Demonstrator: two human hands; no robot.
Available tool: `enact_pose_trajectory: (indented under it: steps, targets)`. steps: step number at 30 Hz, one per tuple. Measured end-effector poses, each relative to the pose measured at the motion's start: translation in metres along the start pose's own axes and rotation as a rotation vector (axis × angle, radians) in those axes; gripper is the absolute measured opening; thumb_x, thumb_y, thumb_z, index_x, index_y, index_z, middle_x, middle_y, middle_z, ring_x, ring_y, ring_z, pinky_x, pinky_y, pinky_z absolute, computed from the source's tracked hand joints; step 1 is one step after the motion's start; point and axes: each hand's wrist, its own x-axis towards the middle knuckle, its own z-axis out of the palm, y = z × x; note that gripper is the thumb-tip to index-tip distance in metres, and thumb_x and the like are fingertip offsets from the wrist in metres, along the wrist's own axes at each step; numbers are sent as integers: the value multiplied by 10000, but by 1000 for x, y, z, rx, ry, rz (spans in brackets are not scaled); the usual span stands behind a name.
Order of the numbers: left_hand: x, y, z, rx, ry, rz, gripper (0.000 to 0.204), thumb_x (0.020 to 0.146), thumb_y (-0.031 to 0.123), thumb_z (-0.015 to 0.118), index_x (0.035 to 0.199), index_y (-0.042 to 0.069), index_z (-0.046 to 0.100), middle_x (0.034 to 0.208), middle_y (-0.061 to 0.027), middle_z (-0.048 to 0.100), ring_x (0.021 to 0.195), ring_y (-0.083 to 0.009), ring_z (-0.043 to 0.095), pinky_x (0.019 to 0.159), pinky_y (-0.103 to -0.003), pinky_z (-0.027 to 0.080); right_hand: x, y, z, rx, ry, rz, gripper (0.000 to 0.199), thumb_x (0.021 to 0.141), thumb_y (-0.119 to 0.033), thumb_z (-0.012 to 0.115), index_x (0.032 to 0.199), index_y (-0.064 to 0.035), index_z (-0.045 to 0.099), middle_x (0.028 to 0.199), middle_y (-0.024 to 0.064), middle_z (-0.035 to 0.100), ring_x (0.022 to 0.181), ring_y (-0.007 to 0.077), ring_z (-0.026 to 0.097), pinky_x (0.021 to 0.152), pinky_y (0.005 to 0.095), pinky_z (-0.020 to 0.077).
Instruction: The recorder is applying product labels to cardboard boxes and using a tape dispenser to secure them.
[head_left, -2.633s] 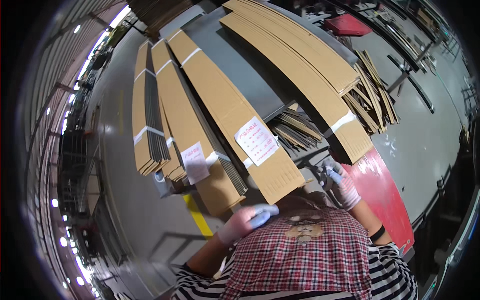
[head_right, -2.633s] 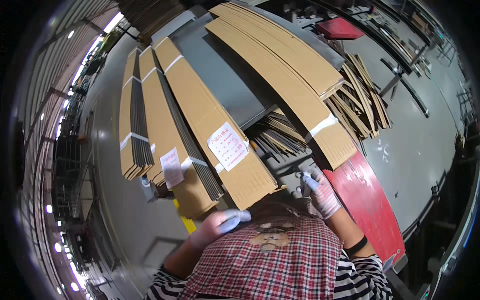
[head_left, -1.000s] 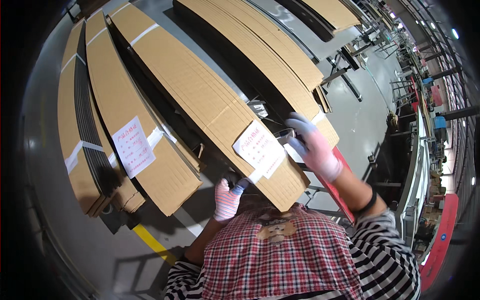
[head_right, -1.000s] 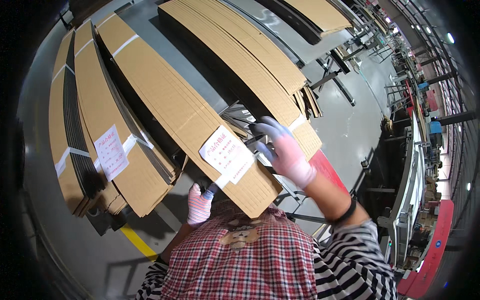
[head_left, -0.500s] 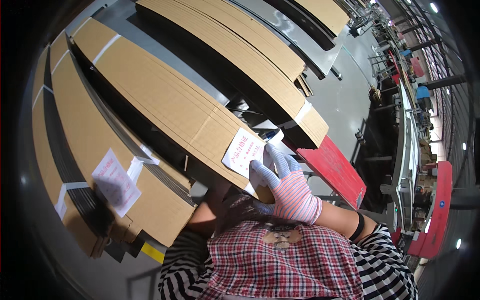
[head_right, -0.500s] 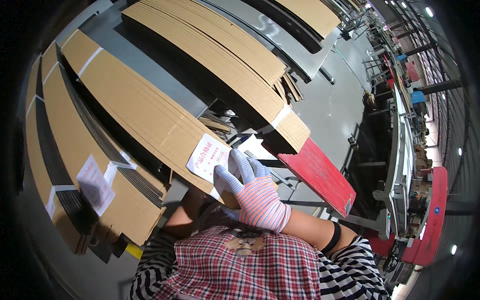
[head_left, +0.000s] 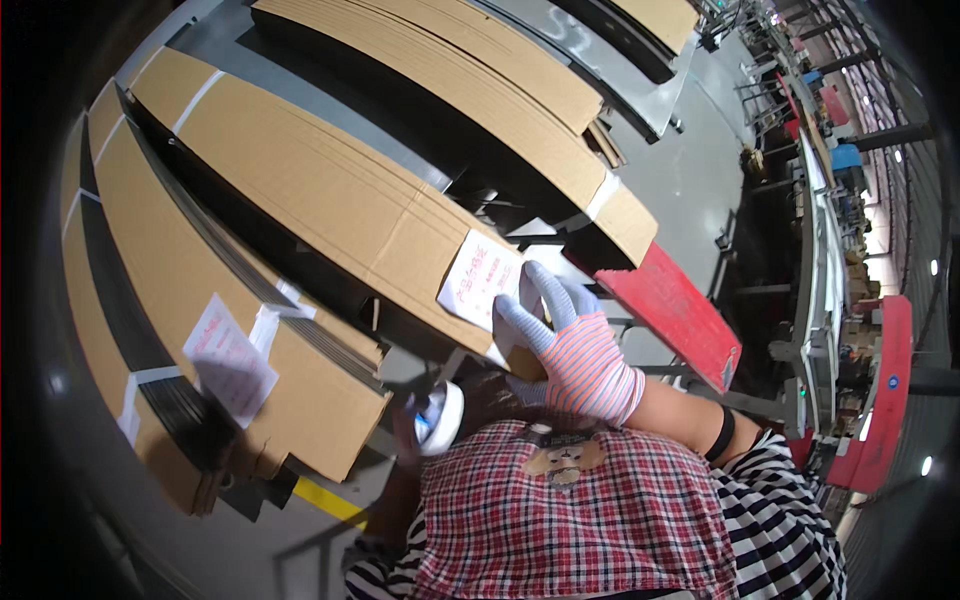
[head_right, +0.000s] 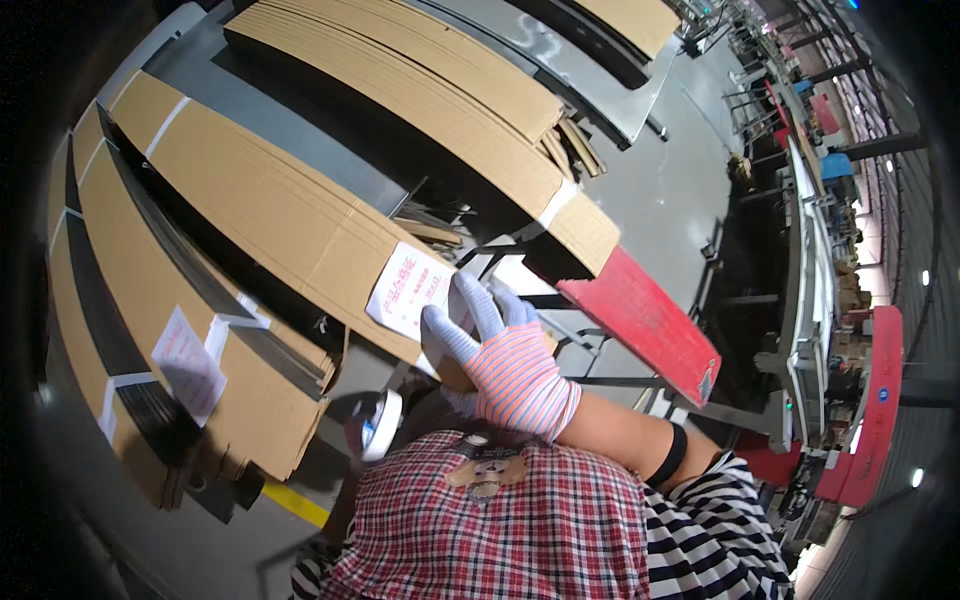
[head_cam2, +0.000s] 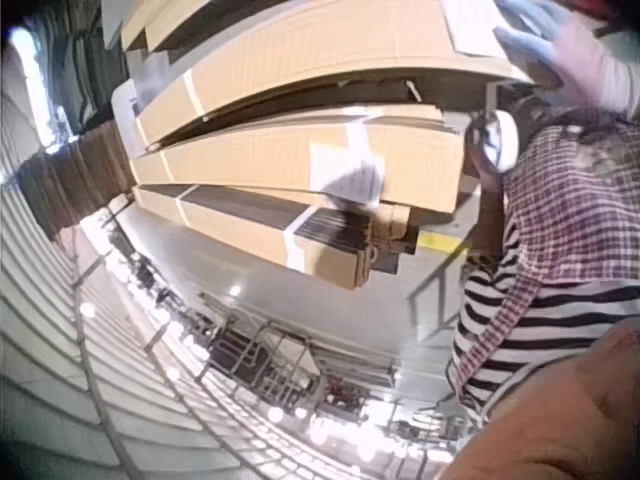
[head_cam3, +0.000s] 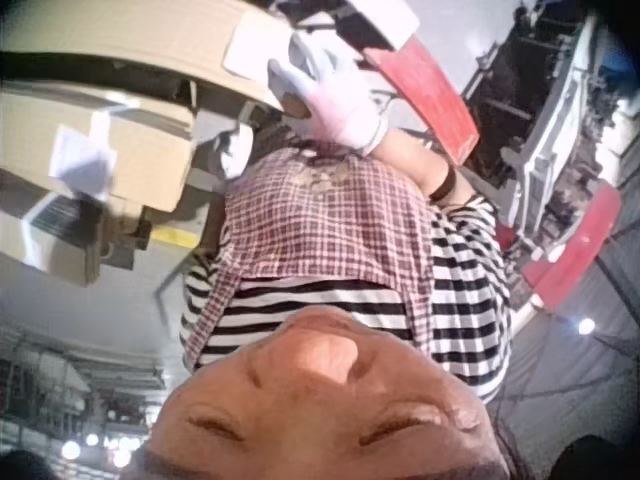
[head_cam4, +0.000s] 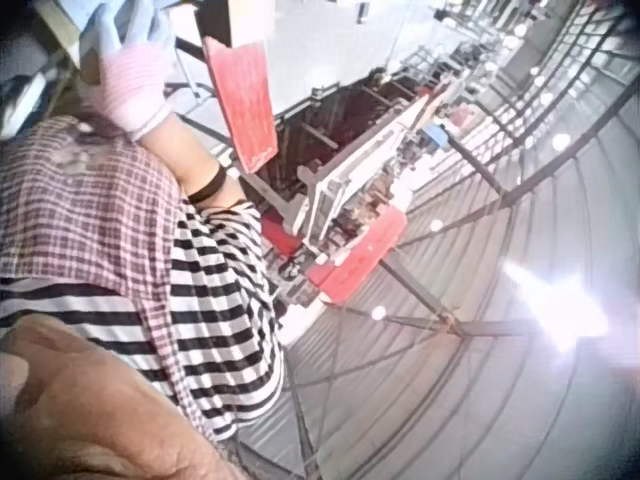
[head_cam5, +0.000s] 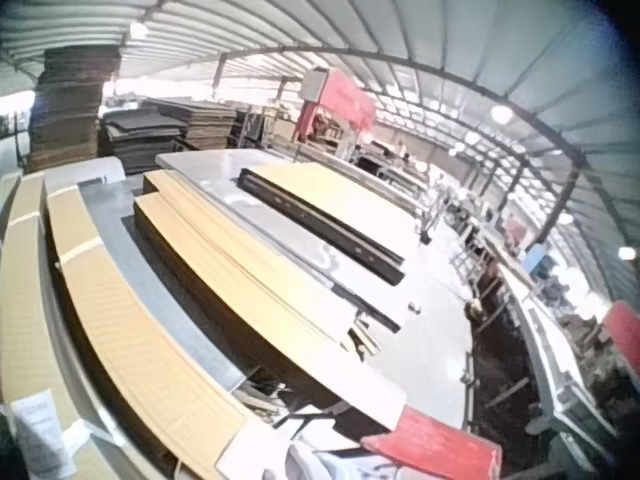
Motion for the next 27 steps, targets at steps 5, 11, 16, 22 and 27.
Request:
enact_pose_trajectory:
  steps: [5, 11, 16, 22, 27]
  targets:
    - [-21, 73, 160, 608, -300, 668, 342, 837, 239, 680, 1034, -24, 588, 914, -119, 648, 751, -204, 658, 633, -329, 530, 0, -8, 10, -48, 66, -80, 942, 575, -357, 816, 1387, -124, 397, 1387, 283, 338, 1176, 467, 435, 994, 531, 372]
    - [-16, 112, 256, 1950, 248, 356, 499, 759, 482, 692, 1044, 82, 607, 906, -151, 677, 836, -344, 658, 700, -386, 535, 4, 23, -68, 508, 338, -488, 867, 716, -319, 805, 1397, -27, 354, 1382, 227, 384, 1263, 385, 413, 1042, 435, 352]
    - [-15, 123, 259, 2281, 288, 97, 627, 773, 627, 607, 1134, 115, 583, 895, -175, 675, 851, -372, 646, 722, -449, 515, 67, 57, -77, -202, -317, -661, 224, 814, -240, 641, 987, -98, 655, 770, 147, 649, 740, 349, 636, 655, 417, 517]
    - [-18, 121, 263, 2092, 314, 226, 628, 834, 529, 606, 1331, 201, 408, 925, -165, 681, 854, -382, 643, 735, -457, 504, 104, 117, -18, 549, -569, -328, 234, 871, -258, 659, 1026, -89, 615, 754, 73, 649, 699, 145, 604, 671, 314, 492]
    - [-22, 117, 259, 2037, 391, 274, 613, 815, 524, 628, 1307, 208, 445, 891, -159, 681, 815, -367, 649, 703, -444, 508, 111, 105, -11, 377, -588, -420, 174, 847, -210, 631, 977, -94, 634, 782, 130, 666, 718, 276, 636, 613, 378, 496]
